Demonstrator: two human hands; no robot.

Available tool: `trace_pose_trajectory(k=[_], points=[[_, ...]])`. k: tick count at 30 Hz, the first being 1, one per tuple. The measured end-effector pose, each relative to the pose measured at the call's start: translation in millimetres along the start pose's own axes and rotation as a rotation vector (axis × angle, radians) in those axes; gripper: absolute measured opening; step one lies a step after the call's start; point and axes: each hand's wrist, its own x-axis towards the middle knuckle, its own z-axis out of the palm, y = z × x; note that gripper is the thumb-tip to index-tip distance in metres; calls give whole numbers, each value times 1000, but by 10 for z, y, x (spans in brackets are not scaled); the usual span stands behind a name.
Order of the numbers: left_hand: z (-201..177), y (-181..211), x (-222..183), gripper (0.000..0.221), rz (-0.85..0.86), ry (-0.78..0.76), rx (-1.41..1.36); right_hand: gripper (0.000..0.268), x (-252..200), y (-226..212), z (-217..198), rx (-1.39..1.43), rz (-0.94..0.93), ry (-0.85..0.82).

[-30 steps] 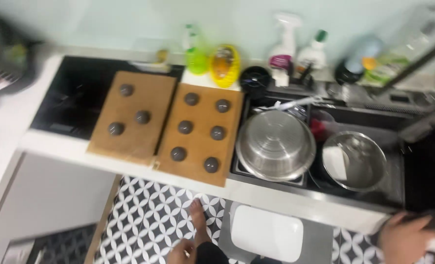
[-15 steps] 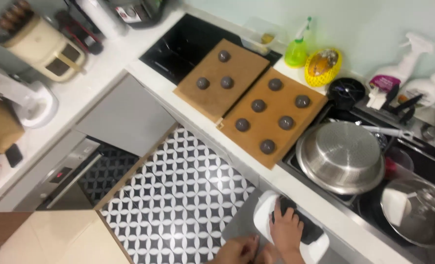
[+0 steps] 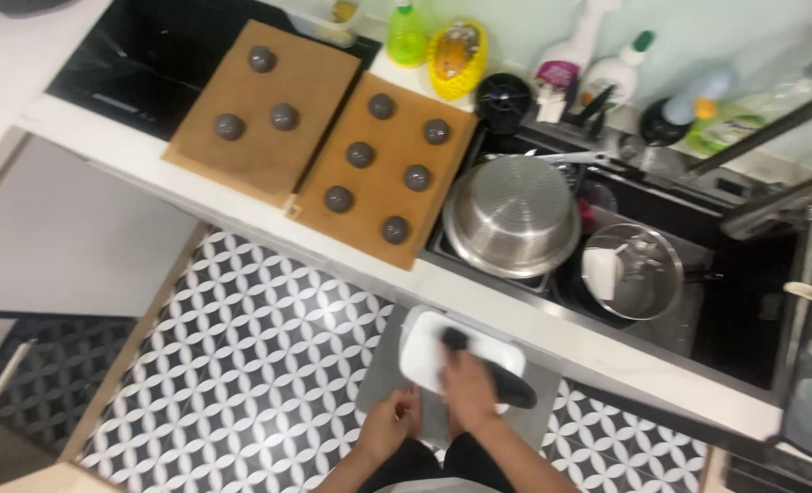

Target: The recorder rolls dough balls, weighs them, cleans the kitchen counter and sink, and wipes down equipment.

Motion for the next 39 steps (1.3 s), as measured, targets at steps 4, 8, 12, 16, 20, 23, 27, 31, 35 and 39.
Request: trace_pose_trajectory(k=[4,8,12,16,20,23,27,31,35,39], points=[[429,126,355,17,25,123,61,80,0,-31,-156,392,-18,119],[411,1553,515,35,281,-237,-283,55,-320,550,-1030,1196,327,387],[947,2475,1386,28,394,-442,-355,54,-756,1940,-1528,1908,482,620],[1592,3713,2719,37,465,-150,168,44,-737,2925,-1998,2209,388,678],[2368,3823,3920,80,375,-86,778,42,-567,3468,-2068,2475,536,554],[2515,3935,4116,90,302,-105,906,48,-412,3553,-2453,2639,502,510],[2708,3374,4138,44,288,-131,634,60,-192,3655,-2454,2758,392,435],[2608,3582,3312,57,-171,-279,-216,36,285,4237,-1799,2815,278,478],[2794,3665,3045,43,34,13,-387,31,396,4138,-1786,2708,446,338],[3012,3949,2617,33,375,304,173,56,368,3719,-2113,2332,862,197]])
